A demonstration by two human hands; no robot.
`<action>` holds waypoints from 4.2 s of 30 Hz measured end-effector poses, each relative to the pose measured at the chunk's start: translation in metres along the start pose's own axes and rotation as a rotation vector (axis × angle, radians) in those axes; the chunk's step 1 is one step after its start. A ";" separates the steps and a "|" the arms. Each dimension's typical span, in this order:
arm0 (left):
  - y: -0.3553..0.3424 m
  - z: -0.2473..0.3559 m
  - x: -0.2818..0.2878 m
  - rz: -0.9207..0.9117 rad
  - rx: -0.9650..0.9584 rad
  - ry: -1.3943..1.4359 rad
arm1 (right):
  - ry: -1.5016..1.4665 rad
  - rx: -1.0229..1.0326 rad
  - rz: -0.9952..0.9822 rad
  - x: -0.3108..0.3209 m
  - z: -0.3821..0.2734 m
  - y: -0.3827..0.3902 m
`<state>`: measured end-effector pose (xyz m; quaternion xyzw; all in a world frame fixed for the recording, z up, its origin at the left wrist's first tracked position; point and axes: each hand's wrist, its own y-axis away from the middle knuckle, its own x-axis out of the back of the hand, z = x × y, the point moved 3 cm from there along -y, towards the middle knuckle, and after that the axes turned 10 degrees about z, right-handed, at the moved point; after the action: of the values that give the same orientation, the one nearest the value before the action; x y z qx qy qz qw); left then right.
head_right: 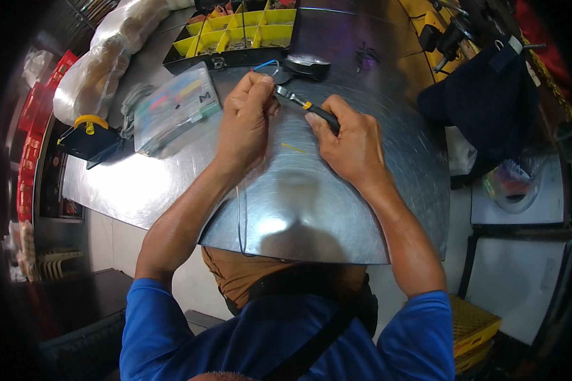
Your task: The person opens a plastic case to retrieve a blue heat shrink tube and a wire. They slide the tube onto the wire, use a lighter to shrink the tube, and then use pliers to cut the wire and the tube.
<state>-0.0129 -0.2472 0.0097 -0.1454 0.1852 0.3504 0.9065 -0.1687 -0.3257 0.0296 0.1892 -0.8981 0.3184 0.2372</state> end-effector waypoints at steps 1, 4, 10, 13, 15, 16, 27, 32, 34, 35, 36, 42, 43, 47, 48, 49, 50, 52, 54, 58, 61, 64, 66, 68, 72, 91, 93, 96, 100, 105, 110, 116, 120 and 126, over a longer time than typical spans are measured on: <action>0.002 0.002 -0.004 0.009 -0.023 0.012 | -0.001 0.016 0.020 0.001 0.002 -0.002; 0.007 0.009 -0.012 0.025 -0.095 -0.039 | 0.005 -0.006 0.034 0.005 0.003 -0.005; 0.008 0.009 -0.016 0.003 -0.071 0.074 | -0.014 -0.024 0.069 0.007 0.004 -0.007; 0.006 0.011 -0.014 0.019 -0.171 -0.088 | 0.019 -0.058 0.059 0.004 0.002 -0.010; 0.007 0.012 -0.015 0.021 -0.256 -0.152 | 0.041 -0.088 0.050 0.004 -0.001 -0.012; 0.008 0.013 -0.015 0.022 -0.297 -0.188 | 0.039 -0.097 0.050 0.003 -0.003 -0.012; 0.019 0.015 -0.020 -0.029 -0.409 -0.387 | -0.108 -0.502 0.258 0.005 0.048 -0.041; 0.015 -0.002 -0.016 -0.114 -0.168 -0.050 | -0.084 -0.274 0.248 0.014 0.031 -0.042; 0.009 0.001 -0.013 -0.171 -0.076 0.175 | -0.174 -0.325 0.222 0.014 0.033 -0.042; 0.008 0.000 -0.012 -0.170 -0.007 0.248 | -0.174 -0.322 0.199 0.012 0.036 -0.042; 0.006 -0.003 -0.012 -0.171 0.063 0.319 | -0.173 -0.318 0.176 0.012 0.037 -0.042; -0.004 -0.011 0.003 -0.182 0.363 0.608 | 0.029 -0.233 -0.044 0.026 0.034 -0.031; -0.005 -0.011 0.004 -0.199 0.393 0.632 | 0.074 -0.224 -0.080 0.029 0.034 -0.031; -0.006 -0.012 0.011 -0.244 0.494 0.657 | 0.206 -0.204 -0.176 0.037 0.028 -0.027; -0.006 -0.013 0.011 -0.240 0.496 0.654 | 0.228 -0.205 -0.188 0.038 0.026 -0.026; -0.006 -0.015 0.011 -0.237 0.500 0.650 | 0.258 -0.183 -0.189 0.039 0.024 -0.025; -0.006 -0.016 0.011 -0.234 0.505 0.646 | 0.288 -0.161 -0.189 0.040 0.023 -0.024; -0.006 -0.015 0.010 -0.219 0.482 0.635 | 0.347 -0.158 -0.221 0.040 0.020 -0.025; -0.005 -0.014 0.010 -0.211 0.475 0.629 | 0.403 -0.195 -0.286 0.038 0.018 -0.025; -0.005 -0.012 0.009 -0.221 0.475 0.628 | 0.455 -0.064 -0.264 0.036 0.021 -0.021; -0.005 -0.013 0.011 -0.224 0.467 0.622 | 0.466 0.019 -0.252 0.035 0.023 -0.018; -0.004 -0.011 0.010 -0.205 0.404 0.554 | 0.270 0.012 -0.167 0.032 0.017 -0.017; -0.003 -0.012 0.008 -0.209 0.375 0.519 | -0.080 -0.103 -0.062 0.023 0.004 -0.014; 0.000 -0.015 0.007 -0.233 0.383 0.507 | -0.556 -0.289 -0.037 0.007 -0.007 -0.004; 0.008 -0.011 -0.001 -0.233 0.335 0.489 | -0.951 -0.340 0.053 -0.012 -0.013 0.002; 0.003 0.000 0.001 -0.278 0.651 -0.007 | -1.058 -0.313 -0.050 -0.005 -0.010 0.002; 0.010 0.000 -0.004 -0.338 0.748 0.073 | -1.131 -0.340 -0.076 -0.004 -0.010 0.000; 0.010 -0.014 0.004 -0.458 0.735 0.221 | -1.262 -0.418 -0.145 0.001 -0.010 -0.004; 0.016 -0.014 0.001 -0.469 0.671 0.105 | -1.203 -0.463 -0.148 0.020 0.000 -0.012; 0.006 -0.006 0.010 -0.535 0.540 -0.291 | -0.774 -0.279 0.113 0.018 0.026 -0.019; -0.008 0.007 0.022 -0.548 0.325 -0.600 | -0.237 0.167 0.114 0.008 0.026 -0.024; -0.012 0.037 0.022 -0.644 0.144 -0.880 | 0.049 0.334 0.051 0.005 0.017 -0.029; -0.019 0.036 0.035 -0.710 0.100 -0.959 | 0.164 0.451 0.014 0.005 0.024 -0.034; -0.026 0.035 0.039 -0.612 0.271 -0.759 | 0.170 0.395 -0.088 0.010 0.051 -0.054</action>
<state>0.0401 -0.2292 0.0270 0.0637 -0.1647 0.0696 0.9818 -0.1660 -0.4007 0.0268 0.2436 -0.7859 0.4923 0.2842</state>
